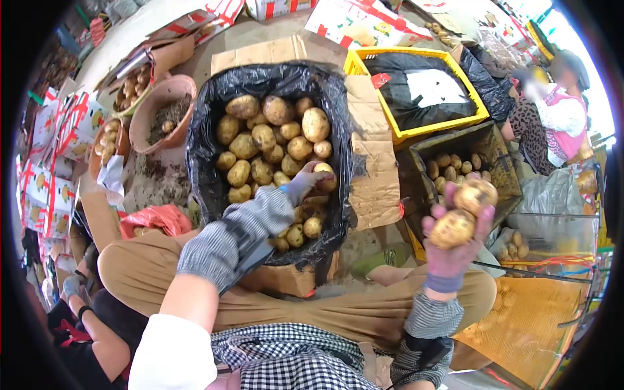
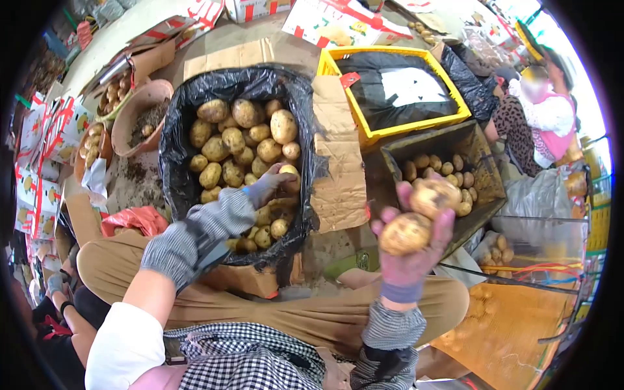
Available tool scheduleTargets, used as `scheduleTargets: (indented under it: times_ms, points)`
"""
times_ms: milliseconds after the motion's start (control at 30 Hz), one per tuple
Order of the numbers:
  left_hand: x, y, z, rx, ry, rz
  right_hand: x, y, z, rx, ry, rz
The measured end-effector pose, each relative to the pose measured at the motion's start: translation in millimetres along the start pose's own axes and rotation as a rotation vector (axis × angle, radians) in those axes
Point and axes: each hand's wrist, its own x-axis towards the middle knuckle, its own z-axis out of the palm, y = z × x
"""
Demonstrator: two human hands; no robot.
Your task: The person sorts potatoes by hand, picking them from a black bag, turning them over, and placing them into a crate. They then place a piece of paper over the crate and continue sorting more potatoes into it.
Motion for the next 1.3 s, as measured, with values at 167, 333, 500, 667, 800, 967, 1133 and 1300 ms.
scheduleTargets:
  times_ms: [167,333,500,667,800,967,1133,1300]
  points:
    - [-132,96,35,-0.429,-0.484,0.435,-13,-16,-5,0.037,0.065,-0.073]
    - [-188,124,53,-0.283,-0.502,0.802,-34,-16,5,-0.027,0.054,-0.055]
    - [-209,125,74,-0.418,-0.606,0.783,-69,-12,24,-0.054,0.039,-0.015]
    - [-216,110,83,-0.861,-0.554,0.484,-82,22,46,0.081,0.083,0.241]
    - [-213,97,65,-1.057,-0.615,0.244,-94,-9,42,0.109,0.11,0.105]
    - [-207,87,61,-1.138,-0.909,0.15,-168,-118,7,-0.152,0.226,-0.524]
    - [-173,81,52,-1.344,-0.693,0.012,-278,-271,-21,-1.978,0.907,-1.633]
    - [-179,78,71,-1.417,-0.822,-0.102,-414,-492,-94,-2.707,1.647,-1.404]
